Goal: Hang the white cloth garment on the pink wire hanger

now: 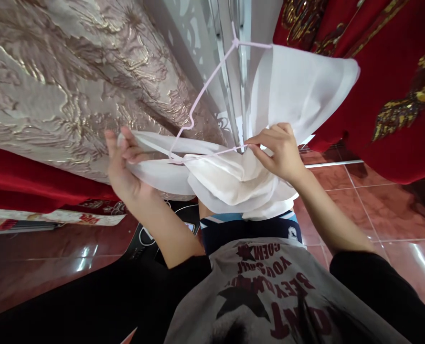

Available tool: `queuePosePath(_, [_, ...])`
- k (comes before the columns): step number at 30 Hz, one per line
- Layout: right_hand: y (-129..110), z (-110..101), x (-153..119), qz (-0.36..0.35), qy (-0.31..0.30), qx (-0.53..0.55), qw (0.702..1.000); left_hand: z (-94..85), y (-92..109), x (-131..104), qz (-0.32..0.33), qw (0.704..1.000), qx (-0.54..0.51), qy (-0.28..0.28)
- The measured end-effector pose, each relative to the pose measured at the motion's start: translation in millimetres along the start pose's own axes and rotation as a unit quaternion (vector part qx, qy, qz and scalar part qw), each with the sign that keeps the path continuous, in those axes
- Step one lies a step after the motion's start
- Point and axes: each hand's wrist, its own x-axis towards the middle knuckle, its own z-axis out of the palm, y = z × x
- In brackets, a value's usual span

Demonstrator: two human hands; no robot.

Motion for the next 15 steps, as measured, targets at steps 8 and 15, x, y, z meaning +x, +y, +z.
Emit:
queuePosePath(8, [-18, 23, -8, 0.004, 0.041, -0.006, 0.999, 54.3, -51, -60, -0.126, 0.963, -0.232, -0.058])
queuePosePath(15, [-22, 11, -15, -0.023, 0.042, 0.024, 0.999, 107.1, -33, -93, -0.086, 0.947, -0.277, -0.141])
